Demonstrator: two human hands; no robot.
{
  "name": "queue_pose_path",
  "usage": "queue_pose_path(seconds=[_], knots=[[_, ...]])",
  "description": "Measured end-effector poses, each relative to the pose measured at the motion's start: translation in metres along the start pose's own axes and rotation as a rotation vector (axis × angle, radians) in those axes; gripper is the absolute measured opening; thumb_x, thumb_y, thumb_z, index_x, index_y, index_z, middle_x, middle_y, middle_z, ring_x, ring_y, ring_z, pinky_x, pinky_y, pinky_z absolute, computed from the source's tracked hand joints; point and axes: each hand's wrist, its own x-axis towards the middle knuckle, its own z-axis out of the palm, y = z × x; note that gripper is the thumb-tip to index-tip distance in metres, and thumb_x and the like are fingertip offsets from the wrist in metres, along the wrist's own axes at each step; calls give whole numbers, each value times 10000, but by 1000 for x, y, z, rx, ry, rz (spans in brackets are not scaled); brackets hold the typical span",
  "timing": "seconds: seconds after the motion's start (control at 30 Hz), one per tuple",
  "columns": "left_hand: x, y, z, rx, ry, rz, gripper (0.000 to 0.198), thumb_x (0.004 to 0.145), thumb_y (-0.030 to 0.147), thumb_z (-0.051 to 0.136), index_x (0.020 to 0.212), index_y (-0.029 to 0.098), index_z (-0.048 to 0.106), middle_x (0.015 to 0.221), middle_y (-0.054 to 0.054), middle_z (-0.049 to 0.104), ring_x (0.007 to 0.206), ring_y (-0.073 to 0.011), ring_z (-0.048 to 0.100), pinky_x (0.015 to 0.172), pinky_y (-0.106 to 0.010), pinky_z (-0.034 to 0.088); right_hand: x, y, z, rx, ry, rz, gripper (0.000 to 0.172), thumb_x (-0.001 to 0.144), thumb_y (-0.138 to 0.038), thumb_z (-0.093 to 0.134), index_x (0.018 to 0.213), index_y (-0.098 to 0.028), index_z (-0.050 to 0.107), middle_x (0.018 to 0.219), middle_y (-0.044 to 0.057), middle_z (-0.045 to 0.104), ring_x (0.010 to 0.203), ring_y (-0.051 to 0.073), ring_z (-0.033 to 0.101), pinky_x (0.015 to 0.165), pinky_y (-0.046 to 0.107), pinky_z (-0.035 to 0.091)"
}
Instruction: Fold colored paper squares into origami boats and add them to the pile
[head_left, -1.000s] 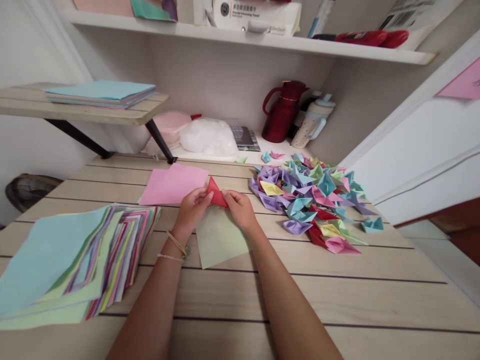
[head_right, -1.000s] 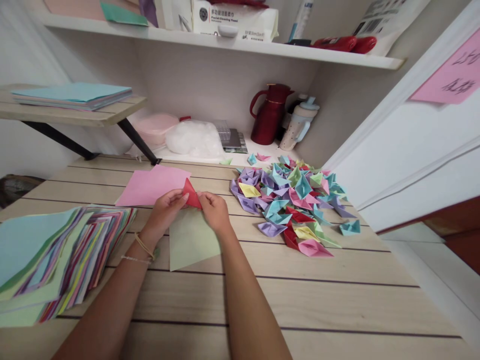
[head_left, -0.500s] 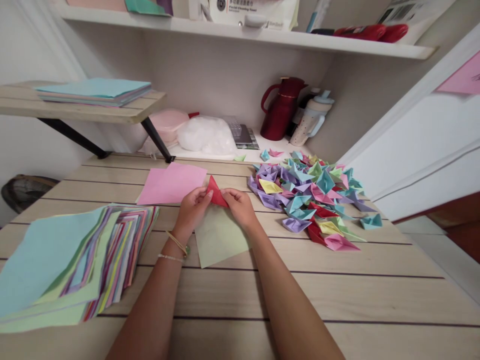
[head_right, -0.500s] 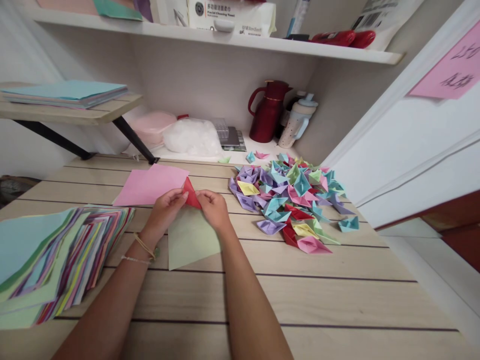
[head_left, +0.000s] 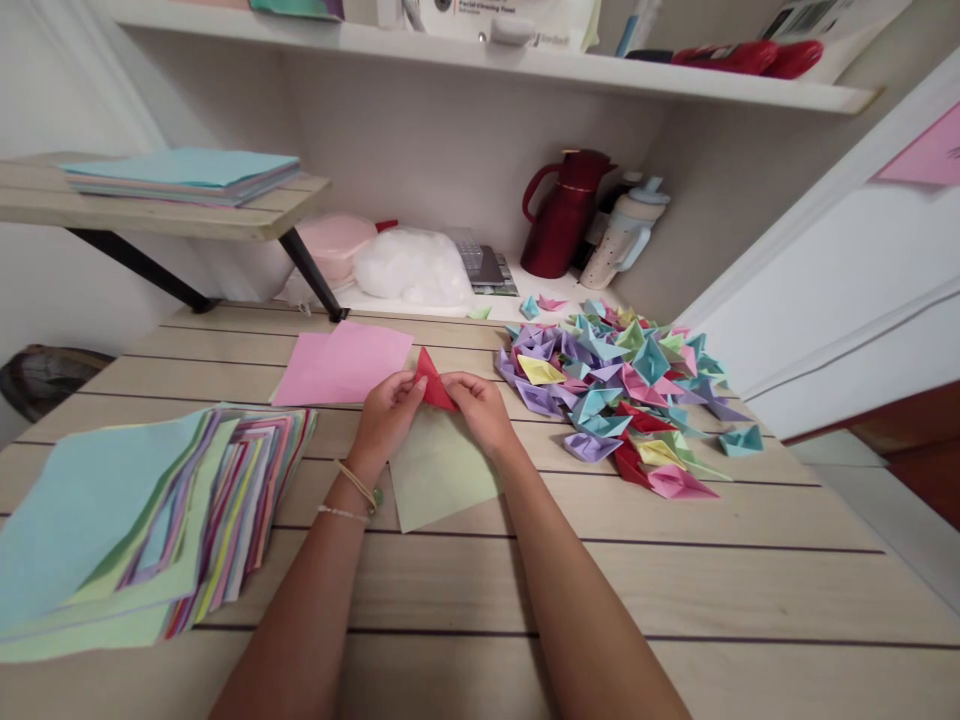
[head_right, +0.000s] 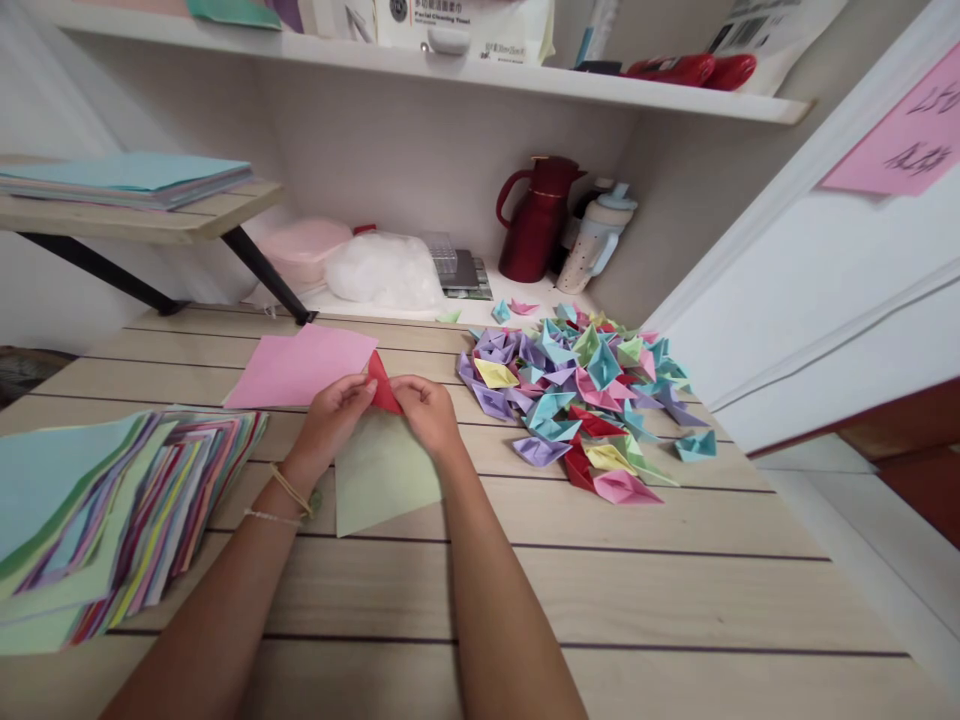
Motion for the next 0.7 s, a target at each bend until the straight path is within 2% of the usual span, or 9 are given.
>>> queue_pose_path(seconds=[0.17, 0.37, 0.7], knots=[[0, 2, 0, 21, 19, 0, 377, 699, 460, 679, 908, 146, 680, 823, -56, 696, 718, -180, 603, 663, -273, 437, -1, -2, 2, 2, -20, 28, 218, 730, -344, 580, 776, -168, 700, 728, 29, 677, 631, 142, 565, 592, 246, 435], [0, 2, -1, 45, 6, 17, 367, 728, 468, 654, 909, 149, 676, 800, -46, 692, 693, -171, 592, 622, -260, 419, -1, 0, 2, 3, -30, 51, 219, 721, -347, 590, 790, -170, 700, 727, 19, 679, 609, 135, 563, 594, 244, 433], [0, 3, 0, 23, -9, 5, 383, 738, 454, 647, 945, 133, 664, 871, -70, 700, 769, -188, 609, 691, -275, 434, -1, 1, 2, -4, -35, 37, 234, 713, -342, 599, 807, -153, 700, 654, 2, 632, 568, 109, 501, 537, 216, 387]])
